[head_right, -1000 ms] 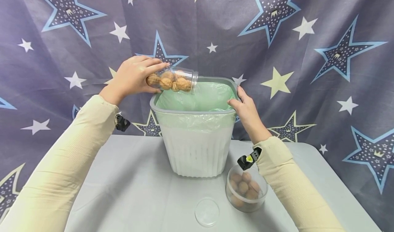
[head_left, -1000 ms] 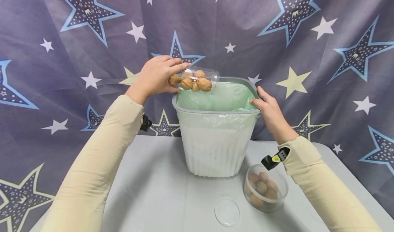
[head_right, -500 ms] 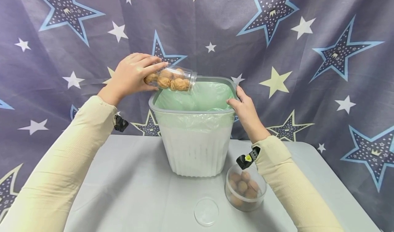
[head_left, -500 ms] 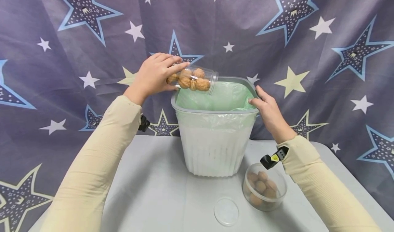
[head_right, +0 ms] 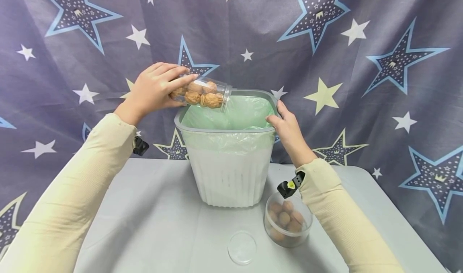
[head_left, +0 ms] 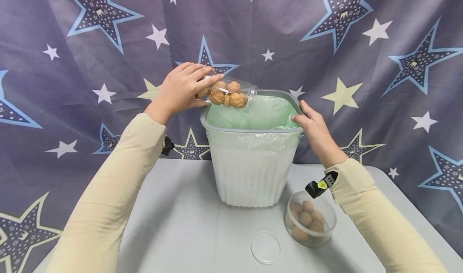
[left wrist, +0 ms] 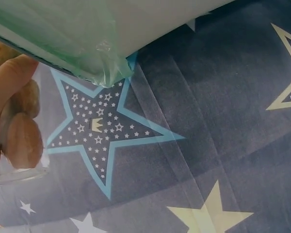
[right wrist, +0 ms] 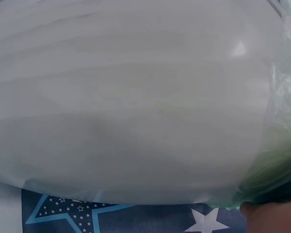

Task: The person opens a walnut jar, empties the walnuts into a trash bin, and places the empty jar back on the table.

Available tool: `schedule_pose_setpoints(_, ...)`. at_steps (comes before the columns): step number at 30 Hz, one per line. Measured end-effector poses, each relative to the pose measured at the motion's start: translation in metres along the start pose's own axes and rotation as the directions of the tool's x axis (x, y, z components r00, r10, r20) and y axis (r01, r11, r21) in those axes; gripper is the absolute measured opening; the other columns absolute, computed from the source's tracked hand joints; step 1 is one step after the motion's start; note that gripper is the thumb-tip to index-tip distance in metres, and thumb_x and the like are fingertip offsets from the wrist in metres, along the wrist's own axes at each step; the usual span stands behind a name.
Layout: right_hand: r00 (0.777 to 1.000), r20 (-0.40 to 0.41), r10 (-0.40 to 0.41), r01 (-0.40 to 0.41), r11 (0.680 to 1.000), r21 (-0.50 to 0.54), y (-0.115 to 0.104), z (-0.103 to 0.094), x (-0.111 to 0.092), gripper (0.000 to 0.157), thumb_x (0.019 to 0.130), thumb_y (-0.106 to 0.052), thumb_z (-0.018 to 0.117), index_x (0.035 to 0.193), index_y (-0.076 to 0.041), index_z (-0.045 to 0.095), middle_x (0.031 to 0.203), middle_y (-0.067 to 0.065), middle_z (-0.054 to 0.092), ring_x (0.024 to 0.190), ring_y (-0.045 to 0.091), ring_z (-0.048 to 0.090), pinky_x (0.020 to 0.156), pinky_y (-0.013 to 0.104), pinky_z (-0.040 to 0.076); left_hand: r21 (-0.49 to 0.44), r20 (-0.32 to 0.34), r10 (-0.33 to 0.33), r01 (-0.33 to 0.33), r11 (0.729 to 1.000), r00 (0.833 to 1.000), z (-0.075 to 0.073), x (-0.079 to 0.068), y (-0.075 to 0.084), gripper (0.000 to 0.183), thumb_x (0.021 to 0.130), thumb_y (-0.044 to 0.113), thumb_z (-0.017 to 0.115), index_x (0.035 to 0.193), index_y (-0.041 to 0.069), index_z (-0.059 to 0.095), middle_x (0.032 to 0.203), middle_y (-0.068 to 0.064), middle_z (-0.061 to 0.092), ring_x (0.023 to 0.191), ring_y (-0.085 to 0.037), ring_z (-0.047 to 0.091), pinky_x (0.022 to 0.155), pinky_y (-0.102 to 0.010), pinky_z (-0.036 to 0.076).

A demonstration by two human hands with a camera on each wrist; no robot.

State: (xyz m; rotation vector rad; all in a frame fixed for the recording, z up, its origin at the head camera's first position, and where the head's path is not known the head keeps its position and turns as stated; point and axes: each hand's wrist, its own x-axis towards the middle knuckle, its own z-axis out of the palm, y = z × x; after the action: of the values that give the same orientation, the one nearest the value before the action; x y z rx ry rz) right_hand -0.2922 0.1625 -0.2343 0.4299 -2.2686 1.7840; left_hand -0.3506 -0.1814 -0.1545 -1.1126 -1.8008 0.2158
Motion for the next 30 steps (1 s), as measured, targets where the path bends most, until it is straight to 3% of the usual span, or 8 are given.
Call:
schedule_pose_setpoints(8, 1.000, -0.002, -0.002, 0.002, 1.000, 0.012, 0.000, -0.001, 0.000, 0.072, 0.089, -0.010, 0.045, 0.149, -0.002, 0.007, 0.158, 0.007, 0.003, 0.144, 0.017, 0.000, 0.116, 0.033, 0.007, -0.062, 0.131, -0.072, 0.081, 0.995, 0.989, -0.004, 0.001, -0.002, 0.087, 0.054, 0.033, 0.090, 0.132, 0.016, 0.055, 0.120, -0.011, 0.062, 0.109, -0.031, 0.055, 0.099, -0.043, 0.040)
schedule_pose_setpoints(15, 1.000, -0.001, -0.002, 0.002, 1.000, 0.004, -0.001, 0.000, 0.000, 0.071, 0.089, -0.011, 0.044, 0.149, -0.004, 0.007, 0.157, 0.006, 0.003, 0.144, 0.018, 0.000, 0.116, 0.034, 0.006, -0.067, 0.260, -0.115, 0.137, 0.988, 0.959, -0.011, 0.007, -0.004, 0.089, 0.056, 0.039, 0.087, 0.133, 0.013, 0.054, 0.122, -0.012, 0.061, 0.110, -0.033, 0.054, 0.098, -0.046, 0.039)
schedule_pose_setpoints(18, 1.000, -0.002, 0.002, -0.002, 1.000, -0.008, -0.001, 0.000, 0.000, 0.071, 0.089, -0.011, 0.044, 0.149, -0.005, 0.008, 0.157, 0.005, 0.004, 0.144, 0.018, 0.001, 0.116, 0.034, 0.007, -0.048, 0.279, -0.129, 0.148, 0.988, 0.952, -0.014, 0.008, -0.005, 0.090, 0.055, 0.039, 0.088, 0.134, 0.014, 0.053, 0.121, -0.012, 0.061, 0.109, -0.034, 0.054, 0.096, -0.047, 0.040)
schedule_pose_setpoints(23, 1.000, 0.001, 0.004, -0.004, 1.000, -0.020, -0.001, 0.000, 0.000, 0.070, 0.090, -0.012, 0.044, 0.149, -0.006, 0.007, 0.157, 0.005, 0.003, 0.144, 0.017, 0.001, 0.116, 0.034, 0.007, -0.005, 0.262, -0.131, 0.137, 0.991, 0.956, -0.015, 0.008, -0.006, 0.091, 0.053, 0.036, 0.090, 0.133, 0.012, 0.054, 0.119, -0.012, 0.061, 0.105, -0.034, 0.054, 0.095, -0.046, 0.040)
schedule_pose_setpoints(30, 1.000, 0.005, 0.011, -0.011, 0.999, -0.033, 0.000, -0.001, 0.001, 0.070, 0.091, -0.013, 0.044, 0.150, -0.007, 0.008, 0.157, 0.003, 0.004, 0.144, 0.017, 0.000, 0.116, 0.035, 0.007, -0.045, 0.286, -0.140, 0.160, 0.986, 0.948, -0.016, 0.009, -0.005, 0.090, 0.054, 0.037, 0.089, 0.133, 0.013, 0.054, 0.121, -0.013, 0.061, 0.107, -0.035, 0.054, 0.096, -0.046, 0.041)
